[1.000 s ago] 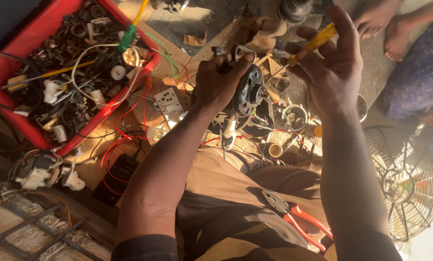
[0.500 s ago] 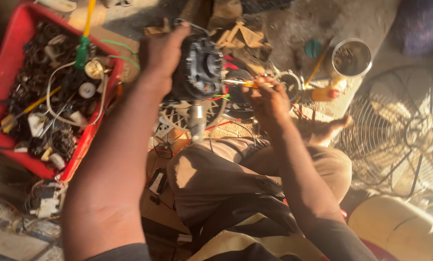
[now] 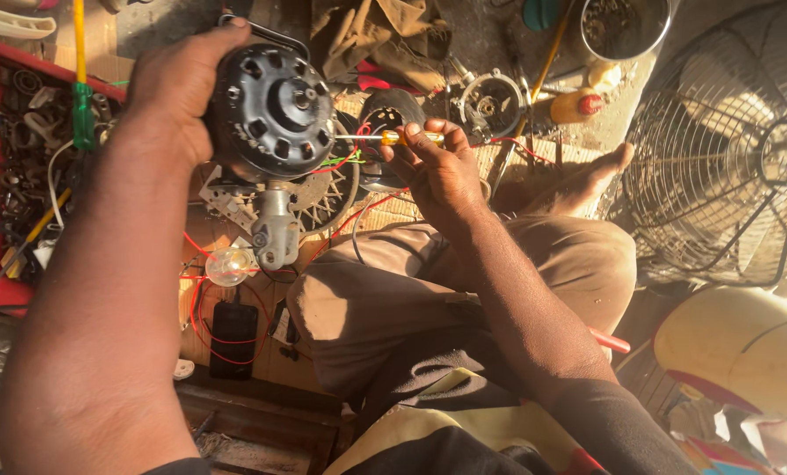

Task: The person sits on the floor repairing a small electric appliance motor. They hold the motor housing, use pliers to loosen and remove parts, separate the motor's end bell and rotor from the housing, and use a screwdriver to work on the exposed windings and components.

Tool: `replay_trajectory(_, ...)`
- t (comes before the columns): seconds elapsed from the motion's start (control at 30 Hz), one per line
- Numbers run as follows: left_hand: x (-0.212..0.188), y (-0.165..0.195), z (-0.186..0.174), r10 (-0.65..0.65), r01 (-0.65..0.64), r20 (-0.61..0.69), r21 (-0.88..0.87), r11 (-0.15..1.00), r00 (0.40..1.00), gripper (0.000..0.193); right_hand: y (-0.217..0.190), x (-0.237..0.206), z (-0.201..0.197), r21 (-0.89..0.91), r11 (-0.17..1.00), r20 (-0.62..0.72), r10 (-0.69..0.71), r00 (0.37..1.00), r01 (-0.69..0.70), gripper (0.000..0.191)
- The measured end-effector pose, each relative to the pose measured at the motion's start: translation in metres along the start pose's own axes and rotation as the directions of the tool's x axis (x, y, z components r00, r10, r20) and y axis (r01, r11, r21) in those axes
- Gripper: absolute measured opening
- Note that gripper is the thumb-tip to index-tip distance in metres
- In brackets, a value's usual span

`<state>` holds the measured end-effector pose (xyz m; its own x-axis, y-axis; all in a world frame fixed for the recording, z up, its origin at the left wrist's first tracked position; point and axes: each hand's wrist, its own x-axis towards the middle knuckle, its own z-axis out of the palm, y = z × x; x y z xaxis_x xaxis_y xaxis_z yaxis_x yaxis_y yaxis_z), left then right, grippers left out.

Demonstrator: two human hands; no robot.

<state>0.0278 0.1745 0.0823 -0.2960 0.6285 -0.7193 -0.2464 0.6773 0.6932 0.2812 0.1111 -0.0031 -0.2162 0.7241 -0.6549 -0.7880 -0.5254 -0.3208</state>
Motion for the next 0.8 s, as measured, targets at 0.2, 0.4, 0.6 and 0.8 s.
replay_trajectory(0.2,0.003,-0.004,-0.001,0.013,-0.01,0.056,-0.046,0.999,0.998,0.02,-0.002,-0.001,-0.007,0.024,0.998,0.01,-0.051,0.999,0.051,0.037)
replay_trajectory(0.4,-0.008,-0.001,0.007,0.058,-0.054,0.045,-0.079,0.995,0.997,0.018,-0.003,-0.001,0.003,0.021,0.997,0.055,-0.079,0.995,0.078,0.034)
replay_trajectory(0.6,-0.008,0.008,0.012,-0.006,0.007,0.017,-0.044,0.999,1.0,0.019,-0.004,-0.006,-0.006,-0.059,0.995,-0.021,0.082,0.996,-0.083,0.029)
replay_trajectory(0.8,0.0,0.013,0.007,-0.009,0.009,0.015,-0.044,0.999,1.0,0.019,0.017,-0.011,-0.026,-0.56,0.826,-0.007,0.076,0.997,-0.067,0.033)
